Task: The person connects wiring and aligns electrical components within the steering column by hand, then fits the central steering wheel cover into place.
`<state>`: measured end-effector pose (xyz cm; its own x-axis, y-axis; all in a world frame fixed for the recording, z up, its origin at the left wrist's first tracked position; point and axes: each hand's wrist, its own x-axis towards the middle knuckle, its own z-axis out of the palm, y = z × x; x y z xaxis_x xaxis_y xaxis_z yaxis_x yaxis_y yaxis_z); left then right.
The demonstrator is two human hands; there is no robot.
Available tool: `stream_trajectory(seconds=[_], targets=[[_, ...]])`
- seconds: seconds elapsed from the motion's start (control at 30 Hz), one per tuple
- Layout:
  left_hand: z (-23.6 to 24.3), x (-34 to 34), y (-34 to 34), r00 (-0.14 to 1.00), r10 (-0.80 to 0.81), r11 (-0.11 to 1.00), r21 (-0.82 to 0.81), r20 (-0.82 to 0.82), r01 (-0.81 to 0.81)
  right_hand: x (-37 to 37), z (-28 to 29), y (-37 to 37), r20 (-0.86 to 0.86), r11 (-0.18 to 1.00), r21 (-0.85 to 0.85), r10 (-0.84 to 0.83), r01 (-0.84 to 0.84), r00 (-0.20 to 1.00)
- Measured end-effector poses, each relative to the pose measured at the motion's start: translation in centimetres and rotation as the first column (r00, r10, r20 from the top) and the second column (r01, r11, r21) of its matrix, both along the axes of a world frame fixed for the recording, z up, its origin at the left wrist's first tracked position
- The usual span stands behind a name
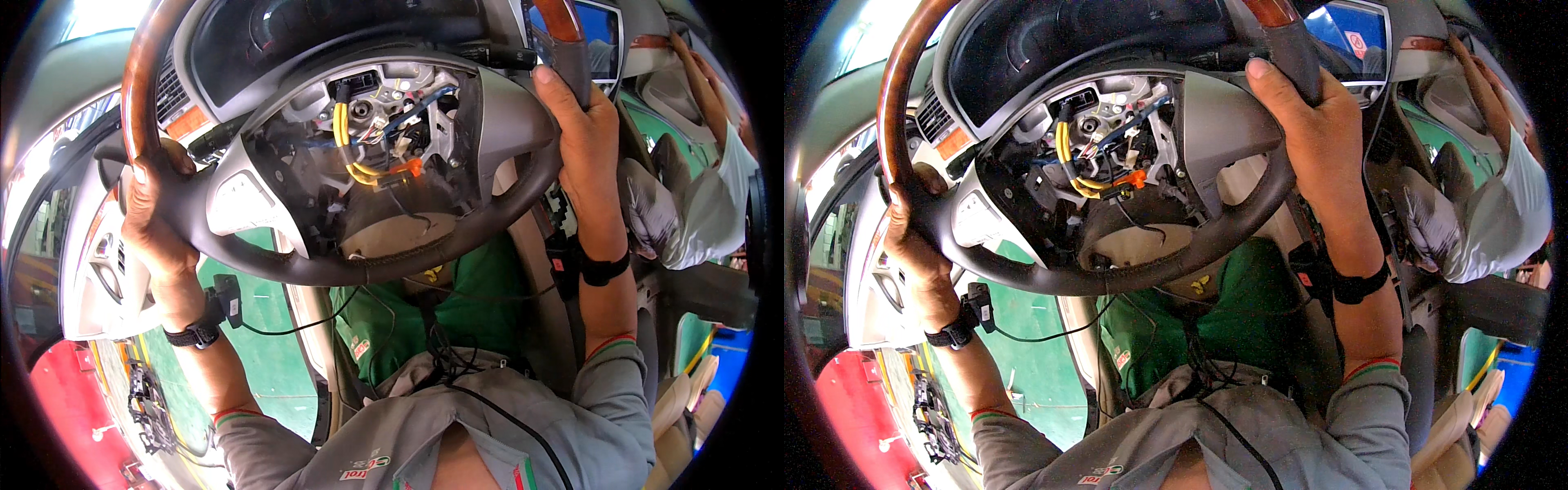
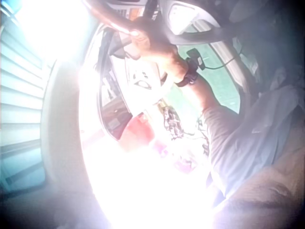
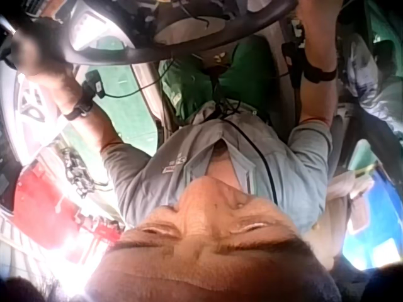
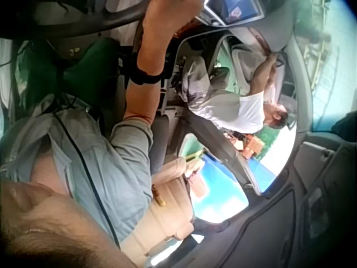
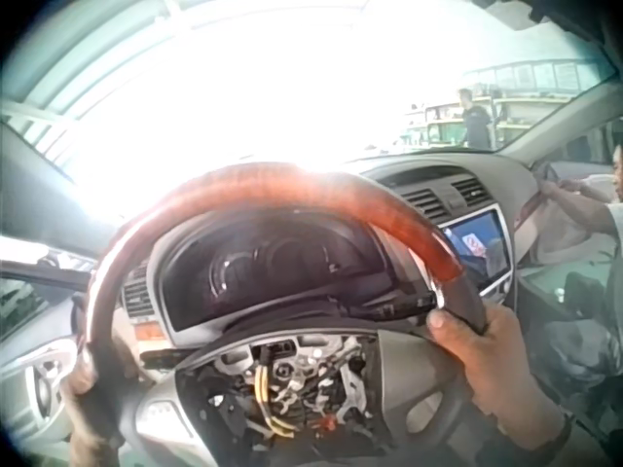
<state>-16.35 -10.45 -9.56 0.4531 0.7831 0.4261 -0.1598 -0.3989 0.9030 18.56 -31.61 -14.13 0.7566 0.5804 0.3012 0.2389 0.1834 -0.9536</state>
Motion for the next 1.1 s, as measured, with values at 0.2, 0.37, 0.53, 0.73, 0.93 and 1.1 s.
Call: stream_trajectory(seconds=[0.2,0.37,0.53,0.73,0.93,1.1], targets=[[-0.3,-0.1,0.1,0.997,0.073,0.997,0.023,-0.015,-0.073,1.2,-0.7,-0.4,0.13,0.995,-0.083,-0.039,0.05,0.991],[-0.8,-0.2,-0.5,0.993,0.117,0.993,0.003,-0.014,-0.117,0.5,0.2,0.0,0.053,0.999,-0.041,-0.016,0.018,0.998],[-0.4,0.0,-0.3,0.99,0.138,0.99,0.002,-0.014,-0.138,0.5,0.1,-0.1,0.059,0.997,-0.065,-0.044,0.048,0.997],[-0.4,1.0,-1.2,0.981,0.19,0.981,0.025,0.026,-0.19,1.2,-0.3,-0.4,0.09,0.991,-0.125,-0.038,0.049,0.995],[0.4,0.6,-0.4,0.993,0.119,0.992,0.048,-0.02,-0.118,0.8,-1.5,-0.5,0.059,0.998,-0.035,-0.057,0.059,0.997],[-0.6,1.0,-1.0,0.98,0.198,0.979,0.048,0.032,-0.199,0.7,0.1,-0.3,0.081,0.991,-0.114,-0.061,0.07,0.995]])
